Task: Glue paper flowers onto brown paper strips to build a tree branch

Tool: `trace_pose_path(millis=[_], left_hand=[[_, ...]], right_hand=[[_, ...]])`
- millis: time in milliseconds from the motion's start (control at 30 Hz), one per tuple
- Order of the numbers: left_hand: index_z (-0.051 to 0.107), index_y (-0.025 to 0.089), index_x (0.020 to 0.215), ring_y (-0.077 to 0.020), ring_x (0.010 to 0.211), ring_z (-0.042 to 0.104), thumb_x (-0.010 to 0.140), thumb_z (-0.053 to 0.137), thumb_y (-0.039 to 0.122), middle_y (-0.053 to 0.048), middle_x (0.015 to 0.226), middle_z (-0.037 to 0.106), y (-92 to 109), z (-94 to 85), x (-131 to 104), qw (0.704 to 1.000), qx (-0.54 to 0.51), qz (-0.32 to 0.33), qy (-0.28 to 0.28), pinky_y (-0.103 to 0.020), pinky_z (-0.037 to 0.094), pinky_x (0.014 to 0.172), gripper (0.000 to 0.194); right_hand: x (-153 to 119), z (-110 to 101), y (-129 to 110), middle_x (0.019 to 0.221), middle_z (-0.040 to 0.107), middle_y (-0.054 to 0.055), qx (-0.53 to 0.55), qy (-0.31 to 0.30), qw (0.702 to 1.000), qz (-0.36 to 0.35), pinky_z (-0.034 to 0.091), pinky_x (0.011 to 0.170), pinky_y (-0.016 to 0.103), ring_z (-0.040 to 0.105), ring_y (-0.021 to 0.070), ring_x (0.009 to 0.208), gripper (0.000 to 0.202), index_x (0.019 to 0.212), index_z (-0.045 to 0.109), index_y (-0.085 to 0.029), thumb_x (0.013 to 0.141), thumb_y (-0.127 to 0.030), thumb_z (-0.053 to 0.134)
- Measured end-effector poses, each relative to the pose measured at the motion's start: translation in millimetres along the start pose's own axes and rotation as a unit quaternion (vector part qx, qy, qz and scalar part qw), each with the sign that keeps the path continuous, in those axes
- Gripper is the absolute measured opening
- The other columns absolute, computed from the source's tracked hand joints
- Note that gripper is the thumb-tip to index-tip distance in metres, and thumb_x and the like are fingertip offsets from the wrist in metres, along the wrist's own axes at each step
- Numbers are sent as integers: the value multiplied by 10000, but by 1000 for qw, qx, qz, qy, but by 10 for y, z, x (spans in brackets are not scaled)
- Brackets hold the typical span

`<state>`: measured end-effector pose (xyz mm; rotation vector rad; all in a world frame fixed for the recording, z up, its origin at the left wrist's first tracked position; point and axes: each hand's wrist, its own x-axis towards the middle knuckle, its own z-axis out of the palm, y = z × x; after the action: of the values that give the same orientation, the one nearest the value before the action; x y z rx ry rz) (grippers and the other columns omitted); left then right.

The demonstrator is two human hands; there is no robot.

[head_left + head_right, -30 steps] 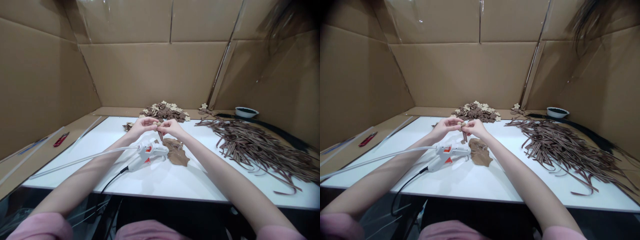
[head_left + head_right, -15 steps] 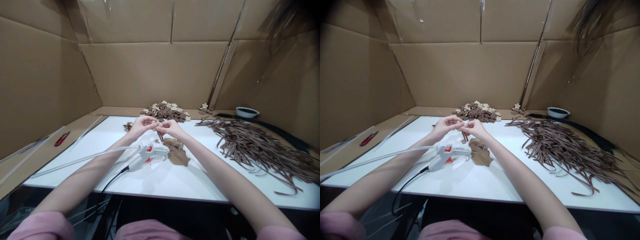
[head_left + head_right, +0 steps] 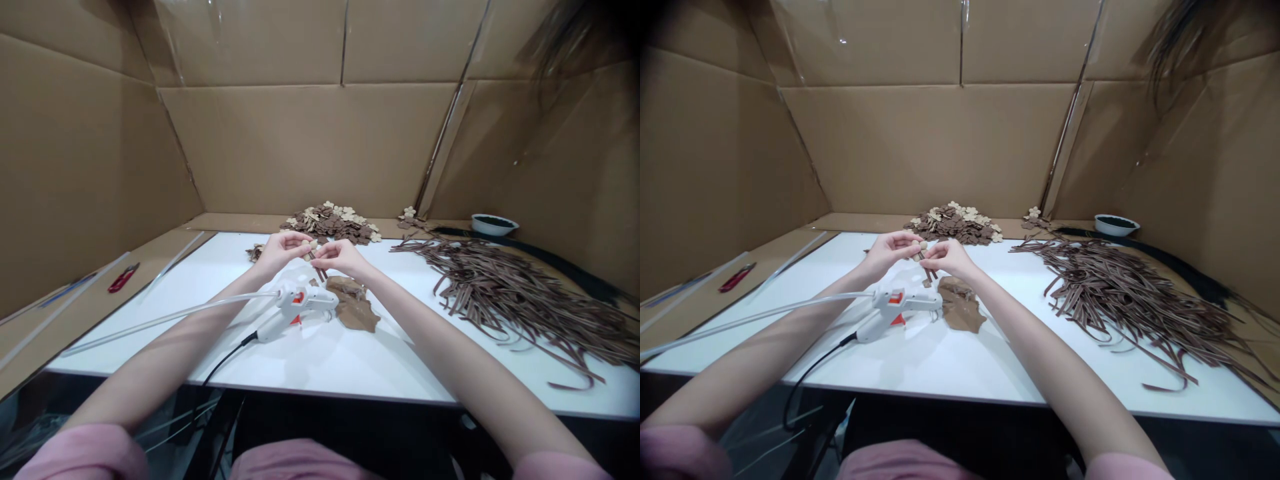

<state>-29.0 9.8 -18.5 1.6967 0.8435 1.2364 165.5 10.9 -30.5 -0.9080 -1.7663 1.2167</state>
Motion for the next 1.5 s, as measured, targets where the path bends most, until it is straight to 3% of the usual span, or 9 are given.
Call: trace_pose_path(millis=[500,1133,1500], left_hand=[[713,128,923,-134,664,618,665,812,430,-82,876,723,31,-4,-9,1000,-4,2,12,-268,493,649,409],[716,136,931,-158,750,664,660,820,434,-84,904,734,34,14,-19,999,-14,20,23,-291,517,710,417],[715,130,952,-160,723,659,658,820,446,-89,880,739,27,-23,-4,999,-19,7,27,-275,521,663,445]], right_hand=[[-25,29,-49,590,673,21,25,-1,999,25,475,569,262,615,143,547,291,719,680,-138,574,-333,839],[-84,85,-113,587,665,26,40,-27,998,31,468,616,268,584,122,561,338,668,688,-126,569,-406,849],[-97,68,-146,604,668,34,46,-29,998,34,466,630,266,585,122,591,356,686,699,-109,567,-404,861]])
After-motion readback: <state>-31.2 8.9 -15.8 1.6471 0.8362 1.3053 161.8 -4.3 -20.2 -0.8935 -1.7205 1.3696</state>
